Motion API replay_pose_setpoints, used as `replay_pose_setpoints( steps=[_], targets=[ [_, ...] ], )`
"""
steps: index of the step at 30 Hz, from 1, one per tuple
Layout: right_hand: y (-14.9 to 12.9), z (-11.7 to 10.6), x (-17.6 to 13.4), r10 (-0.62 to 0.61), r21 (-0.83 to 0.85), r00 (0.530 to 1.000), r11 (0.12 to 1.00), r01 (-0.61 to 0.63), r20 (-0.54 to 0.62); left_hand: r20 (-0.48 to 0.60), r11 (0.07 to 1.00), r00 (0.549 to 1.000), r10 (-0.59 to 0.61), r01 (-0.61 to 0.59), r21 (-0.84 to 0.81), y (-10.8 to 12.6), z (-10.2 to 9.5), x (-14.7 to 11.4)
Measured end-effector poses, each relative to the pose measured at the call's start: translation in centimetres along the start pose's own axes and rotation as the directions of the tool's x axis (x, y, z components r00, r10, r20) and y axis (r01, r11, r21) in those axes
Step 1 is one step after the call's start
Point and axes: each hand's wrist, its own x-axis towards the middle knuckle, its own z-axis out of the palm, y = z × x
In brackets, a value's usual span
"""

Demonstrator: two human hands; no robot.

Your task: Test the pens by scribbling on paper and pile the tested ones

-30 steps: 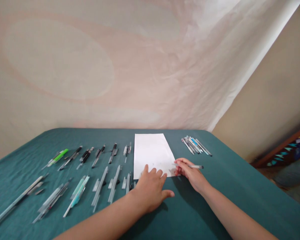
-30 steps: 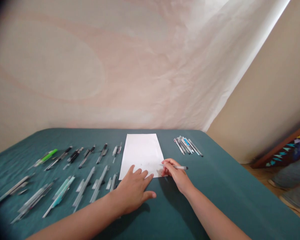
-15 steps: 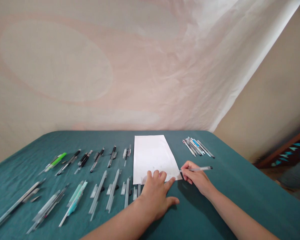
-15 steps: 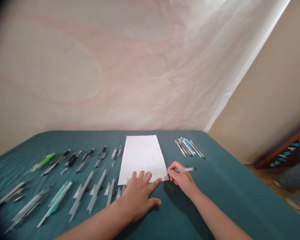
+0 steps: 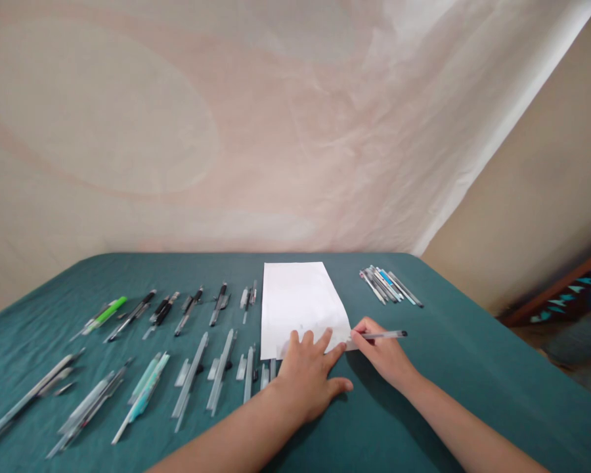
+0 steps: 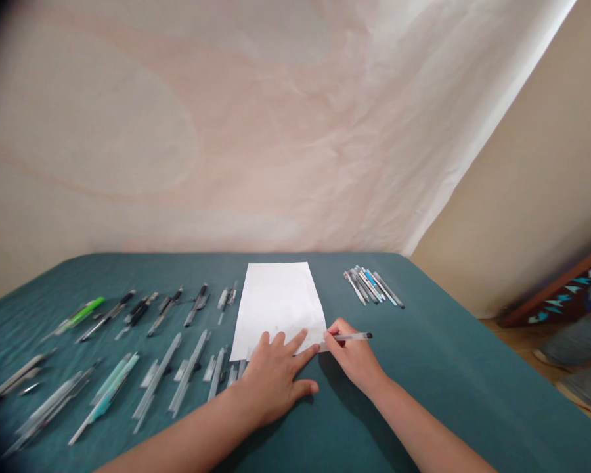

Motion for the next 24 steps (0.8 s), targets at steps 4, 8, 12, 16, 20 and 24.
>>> replay_pose_setpoints(
  steps=[4, 8, 12, 16, 20, 24],
  targets=[
    [0.06, -0.29, -0.09, -0.002, 0.033, 1.000, 0.999, 0.001, 0.024, 0.026, 1.000, 1.000, -0.004, 0.004, -0.018, -0.07, -0.08, 0.10],
    [0.31, -0.63, -0.11, 0.029, 0.079, 0.999, 0.996, -0.031, 0.031, 0.043, 1.000, 0.999, 0.001, 0.000, -0.027, -0.07, -0.15, 0.10],
    [0.16, -0.45, -0.20, 0.062, 0.080, 0.998, 0.995, -0.064, 0.018, 0.045, 1.000, 0.999, -0.001, 0.002, -0.020, -0.07, -0.24, 0.09],
    [-0.10, -0.02, -0.25, -0.002, 0.001, 0.999, 1.000, 0.002, -0.032, 0.061, 1.000, 0.998, 0.000, 0.000, -0.004, -0.01, -0.30, 0.12],
    [0.01, 0.18, -0.16, -0.022, -0.055, 1.000, 0.998, 0.020, -0.021, 0.071, 1.000, 0.997, 0.004, -0.004, -0.002, 0.03, -0.19, 0.16],
    [0.19, 0.28, -0.02, -0.020, -0.071, 1.000, 0.997, 0.018, -0.024, 0.064, 1.000, 0.998, 0.005, -0.005, -0.002, 0.01, -0.15, 0.18]
  ],
)
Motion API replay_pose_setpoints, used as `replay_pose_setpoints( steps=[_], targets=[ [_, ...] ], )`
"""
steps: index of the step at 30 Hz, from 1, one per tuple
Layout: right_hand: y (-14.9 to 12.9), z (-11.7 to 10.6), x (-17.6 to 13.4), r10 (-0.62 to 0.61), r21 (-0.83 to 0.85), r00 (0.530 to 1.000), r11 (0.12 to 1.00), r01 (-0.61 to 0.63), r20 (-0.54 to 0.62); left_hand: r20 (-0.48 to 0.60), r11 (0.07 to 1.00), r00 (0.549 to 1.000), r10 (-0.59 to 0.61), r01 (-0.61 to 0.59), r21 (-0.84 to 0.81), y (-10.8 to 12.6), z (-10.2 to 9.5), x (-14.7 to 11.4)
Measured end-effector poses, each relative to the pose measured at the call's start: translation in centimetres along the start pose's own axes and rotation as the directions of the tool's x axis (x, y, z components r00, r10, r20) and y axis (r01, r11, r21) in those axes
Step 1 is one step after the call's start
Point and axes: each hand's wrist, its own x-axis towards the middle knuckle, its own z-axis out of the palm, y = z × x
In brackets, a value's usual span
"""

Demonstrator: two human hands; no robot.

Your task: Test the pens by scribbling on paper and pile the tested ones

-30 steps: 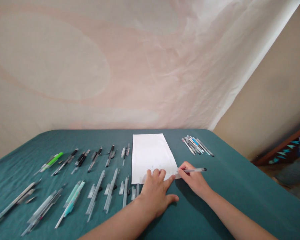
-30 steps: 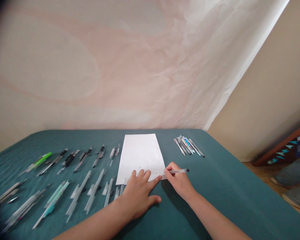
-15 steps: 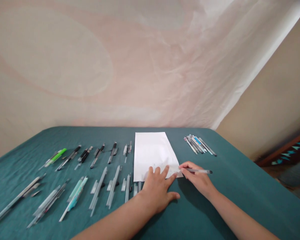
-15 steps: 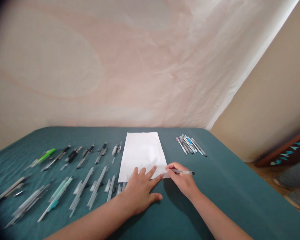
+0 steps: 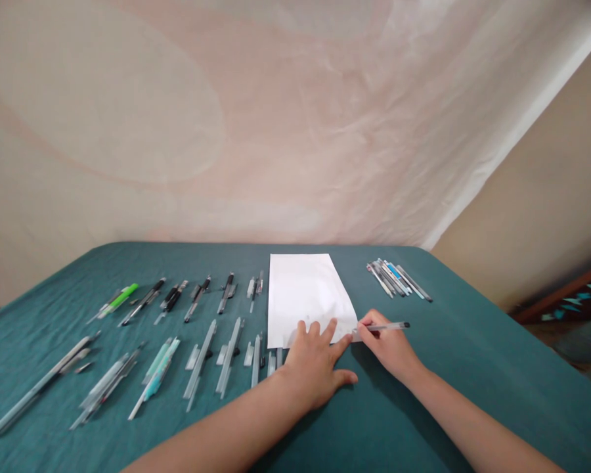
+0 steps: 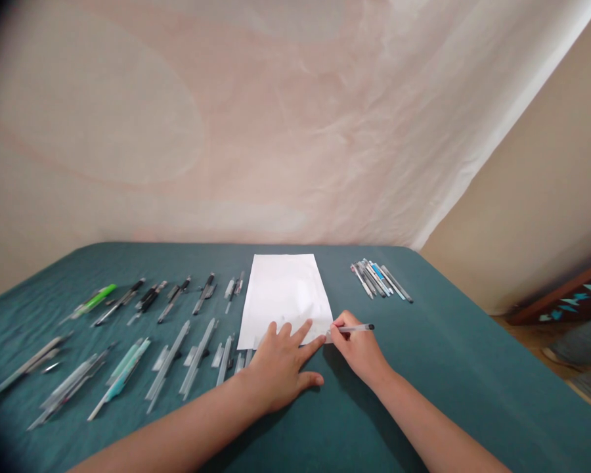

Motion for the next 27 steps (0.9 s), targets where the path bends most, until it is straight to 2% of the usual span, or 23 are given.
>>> replay_pose_setpoints(
  steps=[6, 27],
  targets=[
    [-0.02, -0.04, 0.05, -0.009, -0.006, 1.000, 1.000, 0.009, 0.004, 0.014, 1.000, 1.000, 0.001, -0.001, -0.002, 0.01, -0.22, 0.01],
    [0.32, -0.03, -0.03, -0.014, -0.025, 1.000, 1.000, 0.014, 0.005, -0.038, 1.000, 0.999, 0.010, -0.009, 0.026, -0.07, 0.46, -0.05]
  ],
)
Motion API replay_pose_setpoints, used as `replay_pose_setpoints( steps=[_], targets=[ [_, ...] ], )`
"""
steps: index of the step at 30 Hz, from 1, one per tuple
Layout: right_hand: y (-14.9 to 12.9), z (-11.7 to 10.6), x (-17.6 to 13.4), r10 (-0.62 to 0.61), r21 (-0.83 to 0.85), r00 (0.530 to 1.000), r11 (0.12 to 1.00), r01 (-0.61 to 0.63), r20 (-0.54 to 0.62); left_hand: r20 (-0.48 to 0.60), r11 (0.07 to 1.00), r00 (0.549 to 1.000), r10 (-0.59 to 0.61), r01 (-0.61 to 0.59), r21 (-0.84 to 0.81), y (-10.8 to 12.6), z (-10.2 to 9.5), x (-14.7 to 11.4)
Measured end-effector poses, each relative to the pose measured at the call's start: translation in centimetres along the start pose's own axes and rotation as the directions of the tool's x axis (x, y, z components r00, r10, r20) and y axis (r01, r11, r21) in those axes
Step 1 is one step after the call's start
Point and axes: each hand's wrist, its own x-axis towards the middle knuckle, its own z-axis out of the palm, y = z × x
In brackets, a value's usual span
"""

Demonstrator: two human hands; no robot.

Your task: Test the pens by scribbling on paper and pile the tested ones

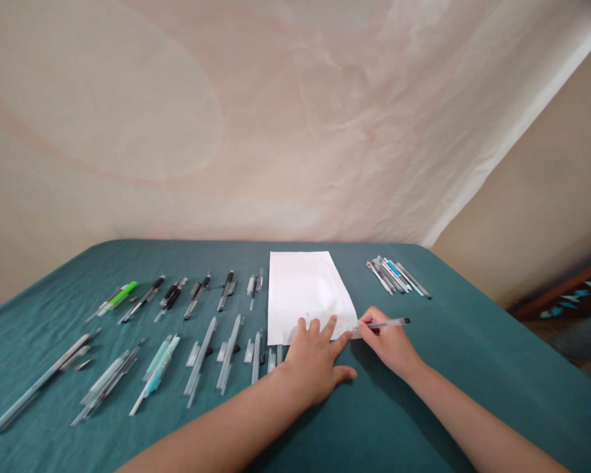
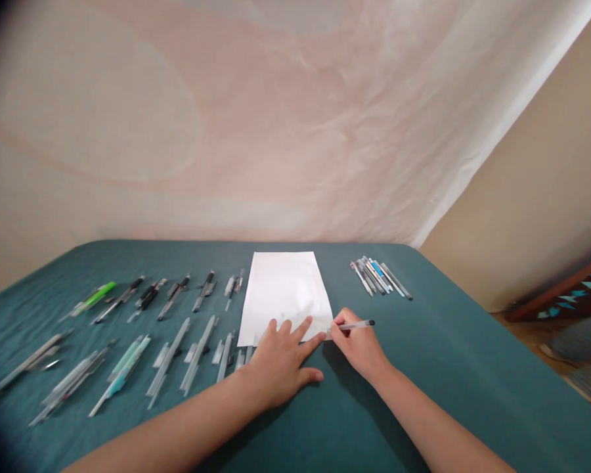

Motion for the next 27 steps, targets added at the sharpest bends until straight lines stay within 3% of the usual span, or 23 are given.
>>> replay_pose_setpoints(
  steps=[21, 27],
  targets=[
    [-0.10, -0.26, 0.00, -0.029, -0.023, 1.000, 0.999, 0.029, 0.000, 0.000, 1.000, 1.000, 0.001, -0.001, 0.001, -0.06, 0.10, 0.09],
    [-0.51, -0.53, 0.00, 0.029, 0.125, 0.998, 0.992, -0.023, -0.050, -0.021, 1.000, 1.000, 0.004, -0.004, -0.010, -0.07, 0.16, -0.01]
  ],
)
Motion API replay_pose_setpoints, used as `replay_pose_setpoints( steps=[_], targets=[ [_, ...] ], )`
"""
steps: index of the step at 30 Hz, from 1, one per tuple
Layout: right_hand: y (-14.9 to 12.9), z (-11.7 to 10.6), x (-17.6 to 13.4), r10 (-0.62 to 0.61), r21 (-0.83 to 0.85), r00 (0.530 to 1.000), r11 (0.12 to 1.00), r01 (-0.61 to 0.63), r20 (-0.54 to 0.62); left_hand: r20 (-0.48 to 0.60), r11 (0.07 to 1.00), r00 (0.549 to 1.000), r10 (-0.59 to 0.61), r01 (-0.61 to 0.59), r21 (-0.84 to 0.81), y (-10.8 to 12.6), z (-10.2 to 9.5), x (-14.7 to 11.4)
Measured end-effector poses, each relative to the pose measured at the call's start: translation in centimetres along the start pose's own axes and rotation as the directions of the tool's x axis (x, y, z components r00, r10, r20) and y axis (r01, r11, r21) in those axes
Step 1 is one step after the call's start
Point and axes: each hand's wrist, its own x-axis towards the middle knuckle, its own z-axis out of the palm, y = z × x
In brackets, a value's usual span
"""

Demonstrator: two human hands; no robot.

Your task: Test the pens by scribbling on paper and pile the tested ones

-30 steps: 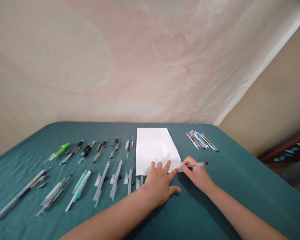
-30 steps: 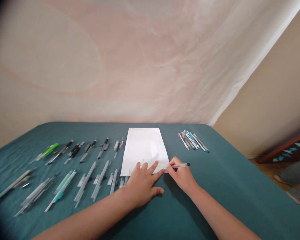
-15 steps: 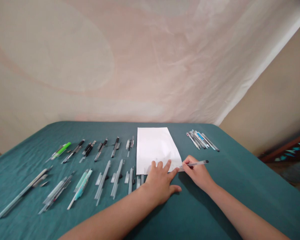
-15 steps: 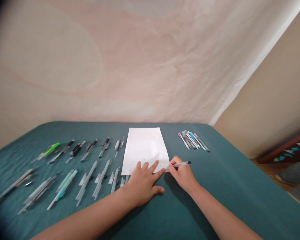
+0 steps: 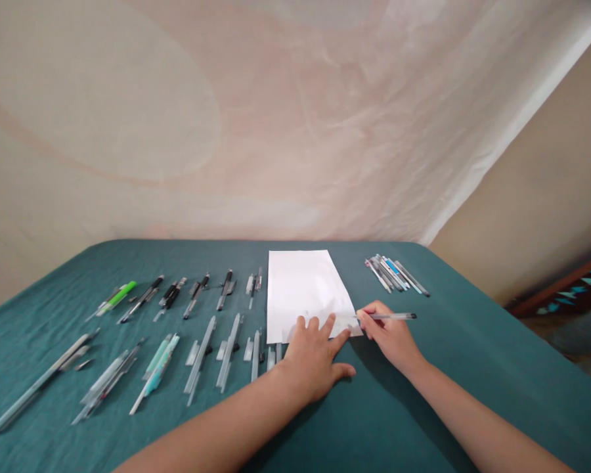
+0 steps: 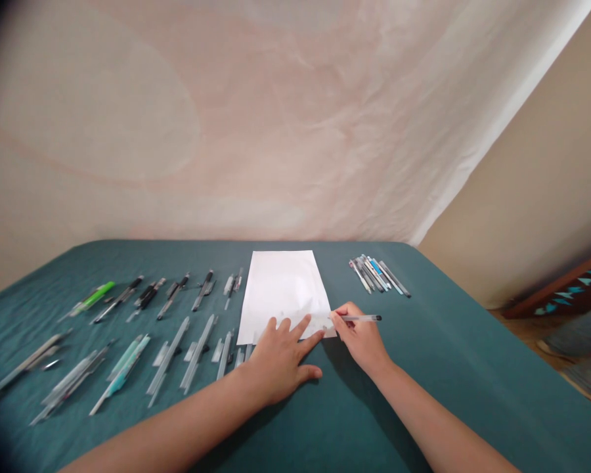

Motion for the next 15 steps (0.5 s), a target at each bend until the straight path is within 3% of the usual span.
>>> replay_pose_setpoints(
  steps=[5, 10, 12, 15],
  targets=[
    [-0.6, -0.7, 0.0, -0.066, 0.017, 0.996, 0.998, 0.067, -0.055, -0.037, 0.999, 0.999, 0.031, -0.033, -0.036, -0.7, -1.4, 0.1],
    [-1.2, -0.8, -0.1, -0.159, -0.020, 0.986, 0.987, 0.159, -0.040, -0.081, 0.997, 0.995, -0.054, 0.049, -0.063, -3.4, -4.5, 0.7],
    [-1.2, -0.8, -0.2, -0.139, 0.013, 0.990, 0.990, 0.139, -0.015, -0.044, 0.993, 0.999, -0.031, 0.025, -0.116, -4.6, -5.8, 0.5],
    [-1.0, -0.8, -0.3, -0.101, 0.040, 0.994, 0.994, 0.103, -0.039, 0.130, 0.971, 0.975, 0.178, -0.153, -0.184, -5.8, -6.9, -0.4]
  ],
)
